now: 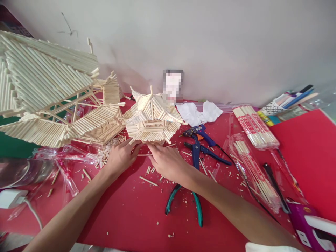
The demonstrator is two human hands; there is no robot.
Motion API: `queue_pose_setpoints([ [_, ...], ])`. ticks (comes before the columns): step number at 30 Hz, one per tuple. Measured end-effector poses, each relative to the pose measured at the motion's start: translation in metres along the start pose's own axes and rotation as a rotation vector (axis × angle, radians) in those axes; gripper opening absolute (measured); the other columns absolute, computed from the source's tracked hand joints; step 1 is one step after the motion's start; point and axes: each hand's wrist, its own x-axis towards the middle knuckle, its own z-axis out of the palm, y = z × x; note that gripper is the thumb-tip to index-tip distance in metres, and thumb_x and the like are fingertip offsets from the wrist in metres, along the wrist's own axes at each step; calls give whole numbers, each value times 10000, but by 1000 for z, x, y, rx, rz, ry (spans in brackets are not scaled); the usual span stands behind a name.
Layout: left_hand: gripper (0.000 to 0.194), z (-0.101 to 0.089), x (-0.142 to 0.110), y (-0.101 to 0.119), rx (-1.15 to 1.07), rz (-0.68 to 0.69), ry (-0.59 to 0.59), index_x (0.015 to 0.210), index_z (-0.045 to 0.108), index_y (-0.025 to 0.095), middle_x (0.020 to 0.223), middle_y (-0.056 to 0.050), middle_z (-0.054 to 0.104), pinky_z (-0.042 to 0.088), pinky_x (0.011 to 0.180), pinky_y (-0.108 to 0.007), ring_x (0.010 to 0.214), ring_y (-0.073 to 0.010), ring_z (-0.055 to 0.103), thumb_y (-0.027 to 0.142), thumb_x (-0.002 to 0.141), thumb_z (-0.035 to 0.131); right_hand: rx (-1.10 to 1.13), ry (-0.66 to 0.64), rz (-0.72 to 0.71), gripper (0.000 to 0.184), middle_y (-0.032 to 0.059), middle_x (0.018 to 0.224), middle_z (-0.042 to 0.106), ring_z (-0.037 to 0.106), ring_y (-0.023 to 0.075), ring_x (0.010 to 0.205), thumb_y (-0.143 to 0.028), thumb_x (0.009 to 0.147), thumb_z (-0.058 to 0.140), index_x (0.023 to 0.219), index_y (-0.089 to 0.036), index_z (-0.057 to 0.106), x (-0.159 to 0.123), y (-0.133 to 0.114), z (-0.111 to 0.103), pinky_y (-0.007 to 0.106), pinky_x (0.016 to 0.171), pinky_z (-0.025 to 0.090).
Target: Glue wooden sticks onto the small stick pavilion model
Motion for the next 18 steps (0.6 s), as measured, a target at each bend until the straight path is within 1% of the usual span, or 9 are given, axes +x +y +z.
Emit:
queue_pose_setpoints([
  [3, 341, 0, 0, 0, 9, 7, 8, 1042, 731, 211, 943, -79, 742, 411, 601, -247, 730, -167, 682, 368, 1035, 428, 17, -11, 9, 534, 160, 1418, 610, 715, 253, 1011, -222, 999, 453, 1532, -192, 434, 0, -1, -1, 396, 794, 605],
  [14, 349, 0, 0, 0, 27, -1, 8, 1037, 730, 206, 905, -79, 741, 409, 589, -243, 726, -164, 680, 375, 1034, 425, -2, 0, -6, 545, 157, 1368, 646, 728, 242, 933, -225, 992, 485, 1535, -210, 434, 1, 0, -1, 402, 755, 614],
  [18, 355, 0, 0, 1, 12, 0, 12, 1032, 731, 213, 934, -80, 743, 412, 591, -247, 718, -165, 676, 377, 1036, 417, 20, -9, -4, 524, 158, 1381, 637, 724, 253, 962, -225, 991, 481, 1514, -202, 462, 2, -1, -2, 403, 764, 611],
])
